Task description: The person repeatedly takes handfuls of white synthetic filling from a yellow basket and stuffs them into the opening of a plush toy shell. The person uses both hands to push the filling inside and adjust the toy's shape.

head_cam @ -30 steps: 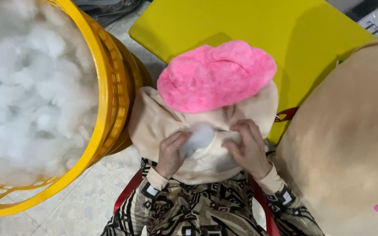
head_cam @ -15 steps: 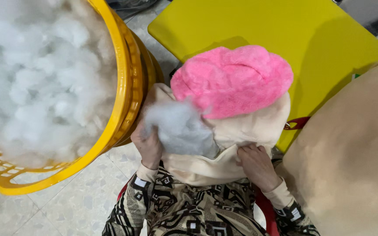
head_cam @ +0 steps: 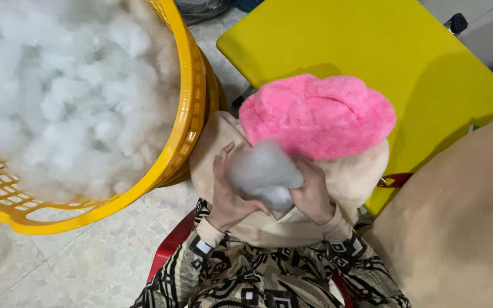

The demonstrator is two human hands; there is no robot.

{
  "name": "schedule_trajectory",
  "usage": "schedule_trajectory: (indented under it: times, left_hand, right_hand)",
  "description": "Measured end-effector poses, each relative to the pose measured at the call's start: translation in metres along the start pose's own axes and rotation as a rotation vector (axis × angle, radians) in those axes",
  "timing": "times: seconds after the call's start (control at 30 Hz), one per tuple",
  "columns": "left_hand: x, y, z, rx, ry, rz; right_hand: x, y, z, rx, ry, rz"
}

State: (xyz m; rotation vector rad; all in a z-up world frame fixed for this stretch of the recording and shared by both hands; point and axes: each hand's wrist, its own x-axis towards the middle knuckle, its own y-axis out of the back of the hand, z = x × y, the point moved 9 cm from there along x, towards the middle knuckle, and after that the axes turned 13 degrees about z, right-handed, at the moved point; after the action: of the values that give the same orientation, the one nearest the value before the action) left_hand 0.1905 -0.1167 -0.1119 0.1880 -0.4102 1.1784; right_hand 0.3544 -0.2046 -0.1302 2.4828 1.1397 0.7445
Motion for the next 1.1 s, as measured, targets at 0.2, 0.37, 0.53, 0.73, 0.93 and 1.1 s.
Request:
schedule_trajectory:
  times: [0.2,0.37,0.53,0.73,0.93,1.1]
  left_hand:
    - [-0.029,-0.05,-0.039,0.547,-0.16,-0.204]
    - [-0.055,-0.054,-0.09,0.601,-0.157,-0.289]
    - [-0.081,-0.055,-0.126,0.66,-0.159,-0.337]
    - [-0.1,-0.047,-0.147,0.803,-0.043,-0.528]
    - [-0.058,-0.03,-0.059,0.629,0.011,-0.697]
    - [0.01,0.049,0.015,0.228,0.267,-0.361]
  right_hand:
    - [-0.01,0.033,0.003,0.091,0.0,0.222]
    - [-0.004,0.068,0.012,0.153,-0.047,0.349]
    - [0.014,0.087,-0.003,0.102,0.006,0.411]
    - [0.046,0.161,-0.057,0.47,0.145,0.64]
    - [0.113,0.122,-0.102,0.584,0.105,0.356]
    - [0.156,-0.017,-0.1,0.899,-0.13,0.176]
